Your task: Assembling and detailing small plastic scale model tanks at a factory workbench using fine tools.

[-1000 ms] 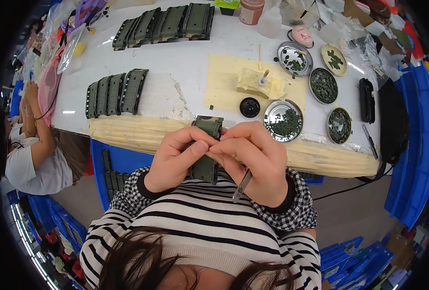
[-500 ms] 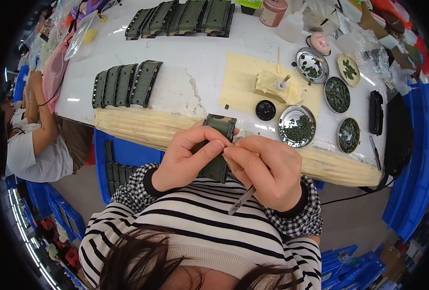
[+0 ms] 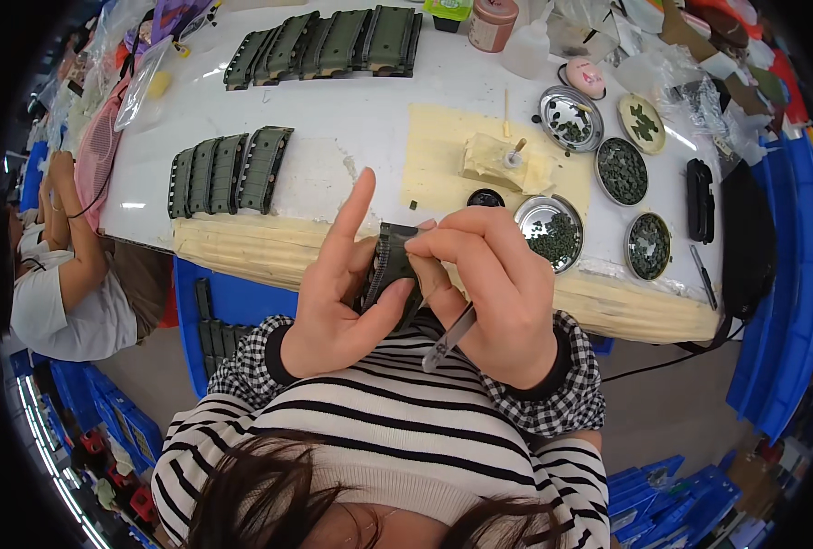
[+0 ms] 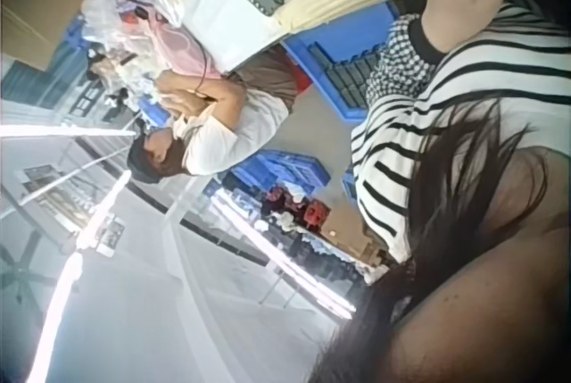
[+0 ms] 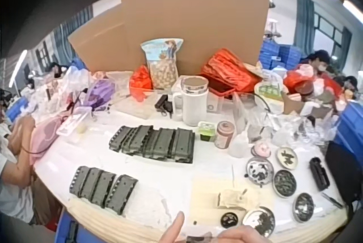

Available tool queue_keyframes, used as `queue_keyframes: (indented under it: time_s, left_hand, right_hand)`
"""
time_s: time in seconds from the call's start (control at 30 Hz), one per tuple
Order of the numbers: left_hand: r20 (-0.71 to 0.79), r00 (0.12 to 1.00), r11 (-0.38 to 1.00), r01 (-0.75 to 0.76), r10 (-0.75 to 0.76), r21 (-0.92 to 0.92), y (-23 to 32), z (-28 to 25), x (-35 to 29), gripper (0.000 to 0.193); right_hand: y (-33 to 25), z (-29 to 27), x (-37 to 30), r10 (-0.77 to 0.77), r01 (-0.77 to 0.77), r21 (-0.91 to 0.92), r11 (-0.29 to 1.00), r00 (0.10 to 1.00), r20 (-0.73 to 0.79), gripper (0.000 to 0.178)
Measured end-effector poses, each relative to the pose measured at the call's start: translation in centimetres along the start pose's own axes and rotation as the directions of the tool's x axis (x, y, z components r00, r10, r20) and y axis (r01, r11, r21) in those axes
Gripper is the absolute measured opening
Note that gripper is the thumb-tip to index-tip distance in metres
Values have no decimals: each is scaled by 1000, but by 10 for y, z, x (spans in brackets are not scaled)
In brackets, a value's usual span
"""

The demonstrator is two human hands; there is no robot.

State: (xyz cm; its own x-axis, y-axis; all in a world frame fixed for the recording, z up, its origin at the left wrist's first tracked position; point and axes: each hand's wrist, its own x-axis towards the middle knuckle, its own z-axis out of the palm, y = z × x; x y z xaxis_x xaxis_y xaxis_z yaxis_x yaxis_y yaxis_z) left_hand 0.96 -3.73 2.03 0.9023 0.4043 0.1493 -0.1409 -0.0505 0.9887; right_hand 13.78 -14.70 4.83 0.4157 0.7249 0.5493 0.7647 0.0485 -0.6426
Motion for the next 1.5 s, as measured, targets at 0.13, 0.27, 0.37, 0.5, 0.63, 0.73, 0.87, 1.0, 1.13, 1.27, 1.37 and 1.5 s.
queue_keyframes:
  time_s: [0.13,0.27,0.37,0.5,0.63,0.73,0.87,1.0,1.13,1.27,1.37,1.5]
  left_hand:
    - [41,997,965,-69,61,253,2,-6,-2,73]
    - [38,995,934,-101,94,343,1,-5,-2,71]
    - [35,991,897,-132,130,422,0,-4,-2,72]
    - [34,977,855,-199,209,478,-3,-1,-2,73]
    - [47,979,860,-195,197,471,-1,-1,-2,74]
    - [66,978,854,-205,198,479,-1,-1,-2,74]
    - [66,980,856,-197,189,477,-2,0,-2,75]
    - [36,998,964,-54,46,261,-4,-1,-1,67]
    - [83,989,962,136,-120,-235,-4,-5,2,56]
    - [167,940,796,342,-299,-499,1,-8,9,46]
    - [177,917,712,390,-358,-584,-3,-6,14,47]
    - [264,888,533,441,-377,-723,-10,-6,16,48]
  right_hand:
    - [3,5,3,-42,42,-3,999,999,-21,25]
    - [1,6,3,-46,46,-29,999,999,-17,26]
    - [0,7,1,-34,33,-43,999,999,-16,25]
    - [0,8,-3,-74,72,-106,992,997,-18,23]
    - [-1,9,-7,-92,89,-116,989,995,-24,25]
    - [0,9,-9,-87,86,-115,990,996,-4,25]
    - [1,11,-17,-99,103,-155,983,995,33,29]
    - [4,7,-14,-91,92,-17,996,996,12,36]
    - [12,-18,-15,192,-201,-43,979,968,-162,35]
    - [48,-35,1,181,-232,-239,943,960,-216,24]
    - [65,-31,9,158,-210,-300,930,969,-189,20]
    - [75,-23,17,177,-207,-276,939,976,-131,18]
